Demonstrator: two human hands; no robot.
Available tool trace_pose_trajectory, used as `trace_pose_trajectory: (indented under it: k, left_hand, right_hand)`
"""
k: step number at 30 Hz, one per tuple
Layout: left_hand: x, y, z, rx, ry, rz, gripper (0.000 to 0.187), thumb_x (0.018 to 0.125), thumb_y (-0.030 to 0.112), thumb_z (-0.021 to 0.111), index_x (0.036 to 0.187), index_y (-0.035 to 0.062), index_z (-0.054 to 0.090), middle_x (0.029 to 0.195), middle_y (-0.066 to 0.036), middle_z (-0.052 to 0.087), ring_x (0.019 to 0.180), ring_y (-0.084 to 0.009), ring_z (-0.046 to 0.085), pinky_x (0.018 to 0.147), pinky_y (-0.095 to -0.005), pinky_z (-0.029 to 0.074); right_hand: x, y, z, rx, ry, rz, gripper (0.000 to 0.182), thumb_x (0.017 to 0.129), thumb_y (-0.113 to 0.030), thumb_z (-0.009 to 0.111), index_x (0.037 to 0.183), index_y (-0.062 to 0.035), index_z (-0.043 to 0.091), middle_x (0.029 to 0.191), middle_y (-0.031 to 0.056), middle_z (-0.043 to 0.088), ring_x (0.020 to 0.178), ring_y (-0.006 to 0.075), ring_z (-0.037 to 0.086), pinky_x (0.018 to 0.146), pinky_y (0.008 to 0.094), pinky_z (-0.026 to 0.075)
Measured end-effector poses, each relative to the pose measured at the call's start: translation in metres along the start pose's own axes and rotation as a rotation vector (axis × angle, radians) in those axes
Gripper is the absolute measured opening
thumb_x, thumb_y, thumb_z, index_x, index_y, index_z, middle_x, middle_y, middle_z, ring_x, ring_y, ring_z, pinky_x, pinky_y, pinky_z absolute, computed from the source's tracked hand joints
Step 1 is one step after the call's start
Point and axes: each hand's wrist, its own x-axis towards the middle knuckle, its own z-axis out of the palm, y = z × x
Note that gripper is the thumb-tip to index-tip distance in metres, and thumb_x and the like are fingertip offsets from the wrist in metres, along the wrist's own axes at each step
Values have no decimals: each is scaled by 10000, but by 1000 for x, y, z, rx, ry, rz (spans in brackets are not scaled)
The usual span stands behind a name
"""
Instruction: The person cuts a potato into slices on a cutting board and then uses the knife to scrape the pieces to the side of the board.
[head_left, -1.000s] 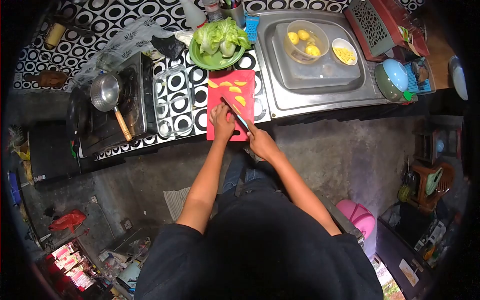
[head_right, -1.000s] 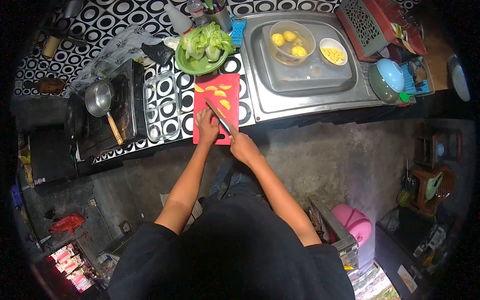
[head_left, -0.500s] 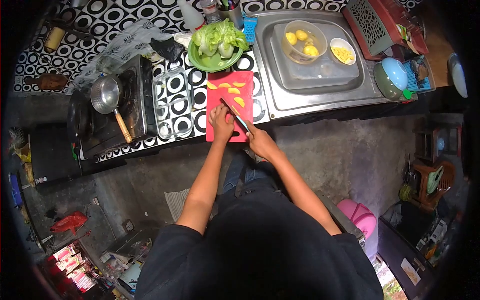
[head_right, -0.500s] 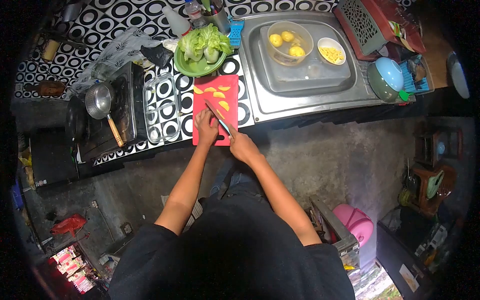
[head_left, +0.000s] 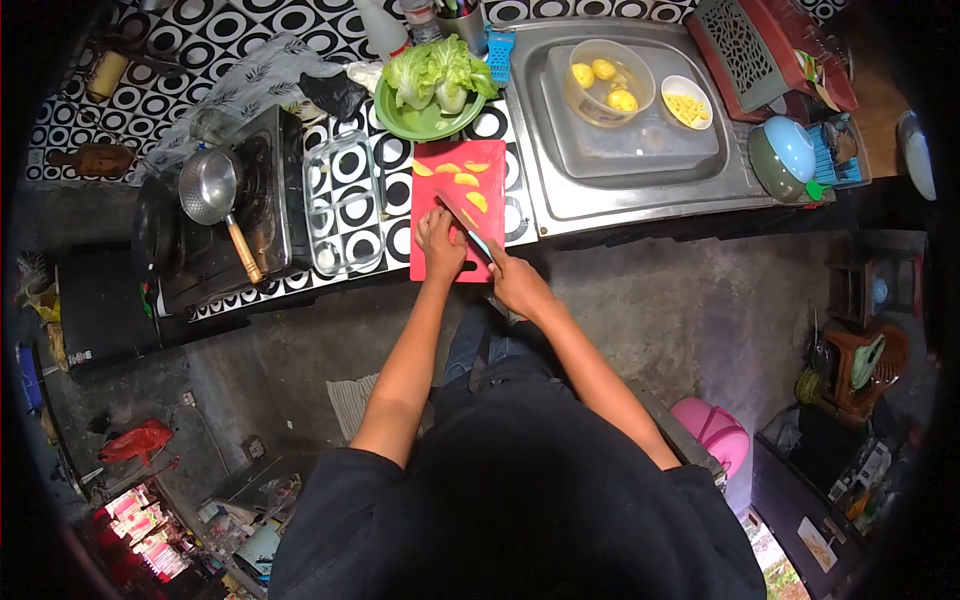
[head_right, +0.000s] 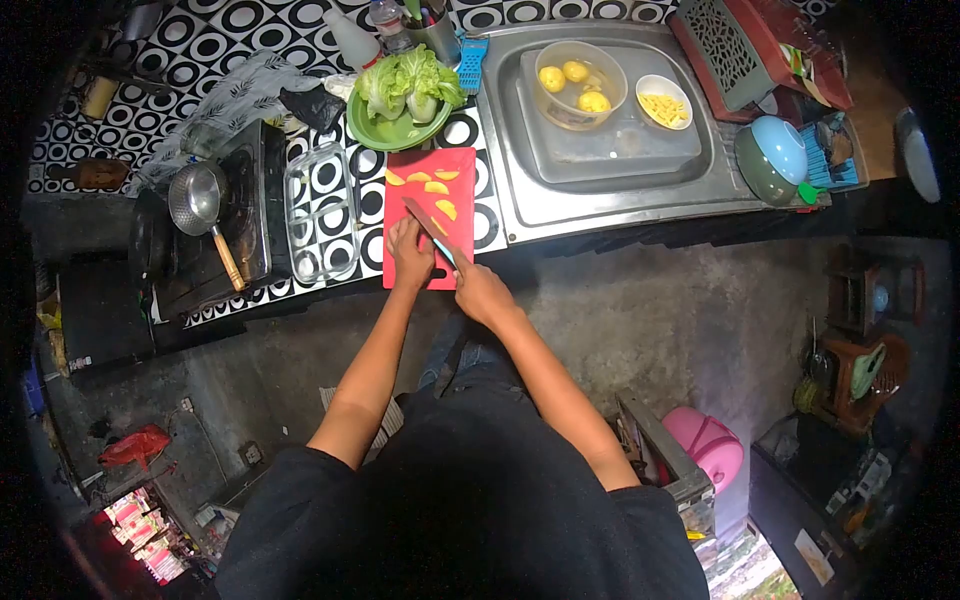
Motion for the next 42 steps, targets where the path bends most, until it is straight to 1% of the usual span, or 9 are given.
trace_pose_trajectory:
  k: [8, 17, 20, 23, 26, 30, 32, 35, 42]
  left_hand:
    - [2, 7, -6, -7, -44, -12, 453, 736, 52, 745, 1172, 69, 621, 1315, -124, 573, 1274, -359, 454, 1083, -505, 310]
    - [1, 6, -1, -6, -13, -12, 432, 740, 49, 745, 1155, 68, 626, 1299, -121, 579, 1260, -363, 462, 1080, -502, 313]
    - [1, 6, -3, -13, -7, -16, 416, 741, 48, 748, 1138, 67, 625, 1303, -122, 578, 1261, -364, 461, 1078, -505, 313]
    - [1, 7, -5, -22, -13, -12, 392, 740, 49, 754, 1110, 67, 625, 1303, -119, 579, 1262, -364, 460, 1077, -508, 313]
    - [1, 9, -4, -30, -12, -13, 369, 742, 52, 758, 1086, 69, 624, 1306, -116, 577, 1264, -362, 460, 1077, -510, 314]
    - [1, 8, -3, -22, -2, -22, 353, 747, 54, 757, 1073, 69, 625, 1309, -112, 575, 1263, -363, 461, 1076, -513, 315]
    - [1, 7, -4, -22, -9, -20, 365, 745, 55, 759, 1086, 71, 627, 1303, -110, 575, 1263, -360, 461, 1077, -511, 314]
    - [2, 8, -3, -11, -4, -10, 379, 745, 55, 759, 1101, 75, 630, 1295, -107, 575, 1265, -355, 459, 1078, -508, 314]
    - [0, 10, -4, 10, 13, 14, 461, 773, 53, 731, 1218, 90, 620, 1254, -82, 589, 1222, -339, 473, 1070, -471, 314]
  right_hand:
    - [14, 10, 7, 52, 20, 0, 459, 1027, -156, 453, 1479, -98, 398, 1059, 338, 653, 1038, 509, 616, 877, 554, 475]
    - [18, 8, 4, 76, 36, -37, 502, 1018, -173, 449, 1504, -71, 380, 1092, 359, 638, 1075, 518, 597, 922, 582, 459]
    - [13, 1, 1, 69, -6, 52, 497, 1035, -176, 456, 1513, -55, 392, 1200, 357, 606, 1152, 481, 588, 967, 503, 460]
    - [1, 6, -2, 98, -19, 44, 502, 1034, -176, 456, 1517, -56, 389, 1241, 349, 592, 1173, 476, 579, 986, 495, 454]
    - [-3, 11, -1, 98, 18, -16, 498, 1024, -191, 447, 1506, -84, 380, 1136, 361, 626, 1108, 513, 586, 938, 579, 455]
    - [15, 18, 8, 84, 24, -8, 487, 1026, -192, 444, 1502, -116, 383, 1128, 357, 629, 1107, 517, 582, 932, 579, 457]
    - [18, 18, 10, 76, 29, -8, 483, 1026, -190, 441, 1502, -136, 383, 1118, 356, 632, 1102, 520, 583, 928, 578, 459]
    - [3, 2, -5, 98, -23, 71, 496, 1035, -179, 456, 1509, -43, 401, 1196, 354, 610, 1155, 484, 588, 979, 499, 456]
    - [3, -3, -7, 63, -19, 73, 509, 1030, -187, 464, 1516, -55, 387, 1155, 356, 624, 1121, 489, 598, 945, 521, 465]
